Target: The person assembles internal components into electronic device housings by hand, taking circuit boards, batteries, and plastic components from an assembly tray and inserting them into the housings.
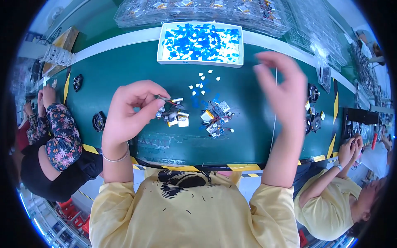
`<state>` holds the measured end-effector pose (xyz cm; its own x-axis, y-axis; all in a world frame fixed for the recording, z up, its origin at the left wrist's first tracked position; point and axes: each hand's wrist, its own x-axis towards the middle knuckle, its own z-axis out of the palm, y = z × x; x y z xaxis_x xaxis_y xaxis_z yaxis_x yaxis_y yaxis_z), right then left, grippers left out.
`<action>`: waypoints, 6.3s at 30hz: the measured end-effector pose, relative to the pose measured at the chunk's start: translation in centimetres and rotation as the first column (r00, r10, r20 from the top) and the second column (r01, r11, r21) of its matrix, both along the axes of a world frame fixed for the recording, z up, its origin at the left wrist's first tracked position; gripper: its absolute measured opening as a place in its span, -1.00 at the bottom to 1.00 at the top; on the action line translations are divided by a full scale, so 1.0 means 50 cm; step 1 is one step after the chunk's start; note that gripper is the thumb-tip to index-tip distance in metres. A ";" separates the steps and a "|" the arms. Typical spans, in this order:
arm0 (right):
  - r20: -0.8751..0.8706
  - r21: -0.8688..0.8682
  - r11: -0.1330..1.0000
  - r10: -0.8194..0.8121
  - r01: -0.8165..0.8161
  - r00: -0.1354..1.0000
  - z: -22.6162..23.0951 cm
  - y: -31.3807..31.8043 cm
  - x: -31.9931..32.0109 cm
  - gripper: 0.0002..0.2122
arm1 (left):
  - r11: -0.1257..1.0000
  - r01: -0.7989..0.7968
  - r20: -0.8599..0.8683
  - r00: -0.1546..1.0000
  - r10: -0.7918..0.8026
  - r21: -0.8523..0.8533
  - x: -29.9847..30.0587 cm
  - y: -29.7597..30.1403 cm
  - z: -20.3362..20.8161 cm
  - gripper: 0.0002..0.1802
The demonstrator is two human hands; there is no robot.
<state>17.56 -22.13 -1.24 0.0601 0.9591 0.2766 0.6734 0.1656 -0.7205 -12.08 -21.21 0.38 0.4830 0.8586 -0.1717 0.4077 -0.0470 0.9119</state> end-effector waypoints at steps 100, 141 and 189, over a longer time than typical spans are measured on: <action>-0.016 0.322 0.934 0.171 -0.156 0.985 0.001 -0.044 -0.167 -0.85 | 0.968 -0.229 0.576 0.779 0.247 -0.105 0.110 -0.029 -0.071 -0.70; -0.255 0.029 0.994 0.112 -0.108 0.960 -0.012 -0.053 -0.169 -0.90 | 0.983 -0.174 0.485 0.856 0.177 -0.052 0.113 -0.045 -0.072 -0.68; -0.898 -0.237 0.850 -0.007 -0.470 0.439 -0.007 -0.038 -0.144 -0.86 | 0.772 0.048 0.672 0.530 0.518 -0.633 0.093 -0.014 -0.060 -0.75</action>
